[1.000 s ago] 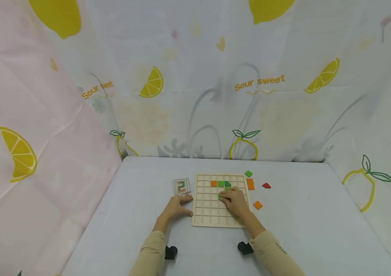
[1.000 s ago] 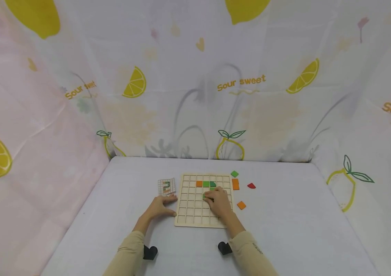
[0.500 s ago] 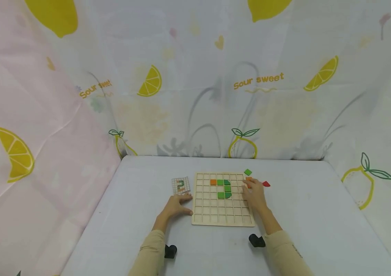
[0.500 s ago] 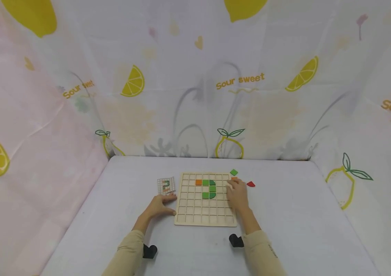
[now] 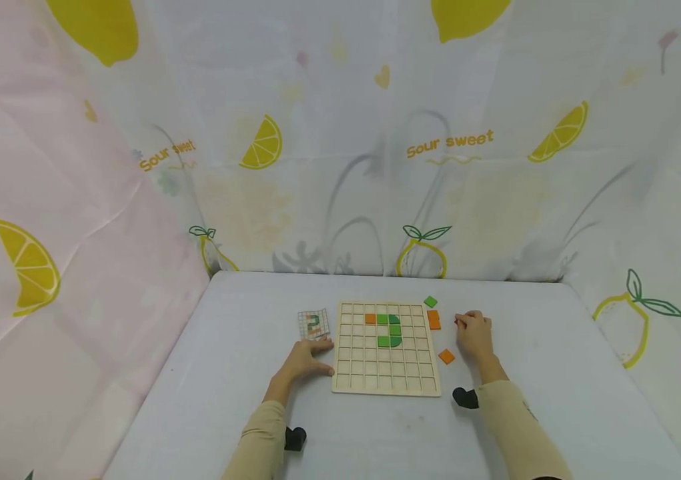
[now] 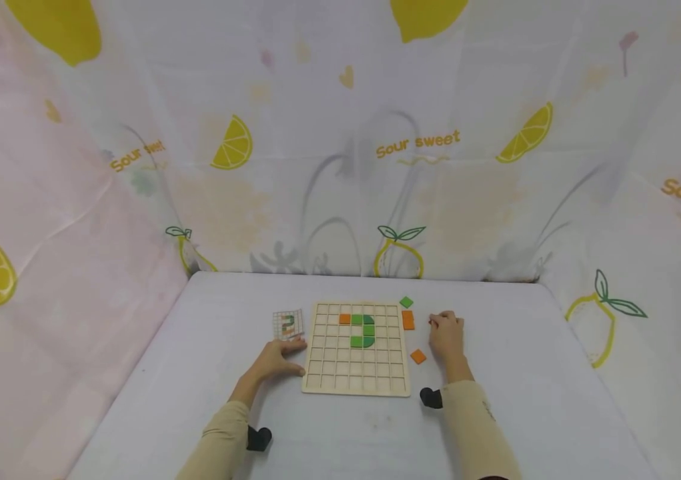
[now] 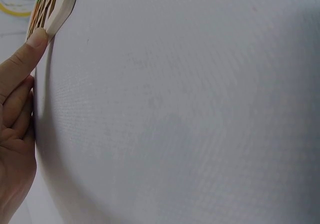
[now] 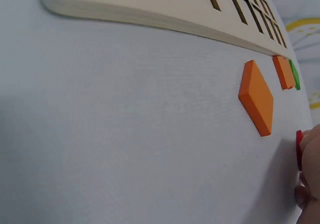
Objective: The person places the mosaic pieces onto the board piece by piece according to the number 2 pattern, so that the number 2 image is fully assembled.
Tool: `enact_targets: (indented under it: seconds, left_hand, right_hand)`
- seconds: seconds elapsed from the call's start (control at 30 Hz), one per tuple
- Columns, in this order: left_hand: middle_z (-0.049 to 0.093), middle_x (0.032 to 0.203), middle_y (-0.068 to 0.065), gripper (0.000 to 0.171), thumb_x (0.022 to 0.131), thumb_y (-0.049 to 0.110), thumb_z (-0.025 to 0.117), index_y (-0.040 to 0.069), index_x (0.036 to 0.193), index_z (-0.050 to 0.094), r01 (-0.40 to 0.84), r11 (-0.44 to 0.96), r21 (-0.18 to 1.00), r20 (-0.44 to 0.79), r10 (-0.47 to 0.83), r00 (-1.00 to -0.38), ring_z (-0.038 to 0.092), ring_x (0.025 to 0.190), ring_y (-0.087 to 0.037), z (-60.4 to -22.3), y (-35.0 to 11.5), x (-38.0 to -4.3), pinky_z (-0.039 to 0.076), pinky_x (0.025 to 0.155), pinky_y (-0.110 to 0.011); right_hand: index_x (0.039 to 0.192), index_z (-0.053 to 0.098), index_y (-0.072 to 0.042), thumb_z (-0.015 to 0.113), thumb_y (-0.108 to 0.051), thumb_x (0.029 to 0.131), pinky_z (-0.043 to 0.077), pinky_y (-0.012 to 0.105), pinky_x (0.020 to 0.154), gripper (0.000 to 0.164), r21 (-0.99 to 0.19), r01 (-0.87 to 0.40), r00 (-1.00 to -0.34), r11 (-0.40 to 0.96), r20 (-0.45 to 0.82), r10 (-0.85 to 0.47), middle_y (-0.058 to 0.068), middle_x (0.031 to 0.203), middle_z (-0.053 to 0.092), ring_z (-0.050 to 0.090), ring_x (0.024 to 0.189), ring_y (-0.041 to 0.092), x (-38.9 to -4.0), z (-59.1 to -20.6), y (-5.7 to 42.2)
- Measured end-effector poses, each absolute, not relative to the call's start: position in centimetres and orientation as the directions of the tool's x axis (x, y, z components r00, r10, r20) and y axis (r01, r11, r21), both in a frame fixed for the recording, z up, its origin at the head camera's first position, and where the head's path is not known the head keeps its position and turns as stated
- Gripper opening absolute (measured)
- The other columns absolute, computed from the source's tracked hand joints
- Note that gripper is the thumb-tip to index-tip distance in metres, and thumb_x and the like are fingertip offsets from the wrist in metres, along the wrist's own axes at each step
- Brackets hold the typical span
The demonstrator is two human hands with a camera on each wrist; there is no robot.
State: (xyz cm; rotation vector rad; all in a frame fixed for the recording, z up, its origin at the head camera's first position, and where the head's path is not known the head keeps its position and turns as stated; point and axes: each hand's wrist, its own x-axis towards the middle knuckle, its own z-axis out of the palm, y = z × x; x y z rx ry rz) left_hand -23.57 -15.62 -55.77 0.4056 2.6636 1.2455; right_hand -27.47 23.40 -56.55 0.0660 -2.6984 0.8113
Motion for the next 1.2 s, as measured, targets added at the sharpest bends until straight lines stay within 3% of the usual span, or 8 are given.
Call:
enact_targets:
  seconds: [0.1, 0.3, 0.43, 0.63, 0.87, 1.2]
  left_hand:
    - [0.052, 0.13, -0.022, 0.065, 0.061, 0.016, 0.086, -0.003, 0.118, 0.062, 0.168, 0.607, 0.776, -0.041, 0.315, -0.948, 0.048, 0.124, -0.035, -55.8, -15.6, -23.6, 0.035, 0.106, -0.048]
    - [0.052, 0.131, -0.022, 0.065, 0.061, 0.017, 0.086, -0.003, 0.118, 0.062, 0.169, 0.606, 0.778, -0.041, 0.317, -0.947, 0.048, 0.125, -0.035, -55.9, -15.6, -23.6, 0.035, 0.107, -0.048]
    - [0.051, 0.131, -0.023, 0.065, 0.061, 0.017, 0.086, -0.003, 0.118, 0.062, 0.162, 0.609, 0.777, -0.049, 0.314, -0.948, 0.048, 0.125, -0.036, -55.9, -15.6, -23.5, 0.035, 0.107, -0.049]
    - [0.051, 0.131, -0.023, 0.064, 0.06, 0.016, 0.086, -0.003, 0.117, 0.063, 0.164, 0.62, 0.767, -0.047, 0.309, -0.95, 0.049, 0.124, -0.037, -55.9, -15.6, -23.5, 0.035, 0.106, -0.05]
    - [0.05, 0.133, -0.023, 0.064, 0.061, 0.018, 0.086, -0.002, 0.117, 0.063, 0.167, 0.62, 0.767, -0.052, 0.319, -0.946, 0.047, 0.124, -0.038, -55.8, -15.5, -23.4, 0.035, 0.106, -0.051]
    - [0.05, 0.133, -0.021, 0.064, 0.061, 0.018, 0.086, -0.001, 0.118, 0.063, 0.154, 0.633, 0.758, -0.058, 0.301, -0.952, 0.047, 0.125, -0.037, -55.7, -15.5, -23.4, 0.035, 0.106, -0.05]
  right_hand:
    - [0.104, 0.062, 0.018, 0.05, 0.003, 0.089, 0.04, 0.054, 0.084, 0.024, -0.535, -0.116, -0.953, 0.837, 0.297, 0.057, 0.036, 0.099, 0.053, 0.05, 0.095, 0.047, -27.2, -56.6, 23.1]
    - [0.101, 0.057, 0.023, 0.051, -0.007, 0.09, 0.046, 0.055, 0.085, 0.032, -0.574, 0.038, -0.987, 0.818, 0.106, 0.12, 0.037, 0.102, 0.048, 0.048, 0.098, 0.045, -26.7, -56.1, 22.8]
    - [0.109, 0.056, 0.02, 0.059, -0.004, 0.083, 0.048, 0.052, 0.082, 0.036, -0.618, -0.007, -0.996, 0.786, 0.071, 0.047, 0.036, 0.102, 0.056, 0.052, 0.092, 0.041, -26.7, -55.5, 23.5]
    - [0.104, 0.063, 0.014, 0.064, 0.001, 0.081, 0.052, 0.046, 0.073, 0.027, -0.635, -0.104, -0.995, 0.765, 0.066, -0.081, 0.029, 0.099, 0.062, 0.057, 0.084, 0.033, -26.5, -55.0, 24.3]
    - [0.11, 0.061, 0.015, 0.068, -0.009, 0.083, 0.051, 0.042, 0.073, 0.037, -0.641, -0.04, -0.999, 0.766, 0.015, -0.039, 0.028, 0.098, 0.061, 0.055, 0.083, 0.031, -26.0, -54.9, 24.2]
    - [0.105, 0.063, 0.016, 0.066, -0.014, 0.084, 0.049, 0.05, 0.08, 0.037, -0.644, -0.029, -0.996, 0.764, 0.087, 0.036, 0.031, 0.101, 0.058, 0.055, 0.092, 0.039, -25.6, -55.7, 23.5]
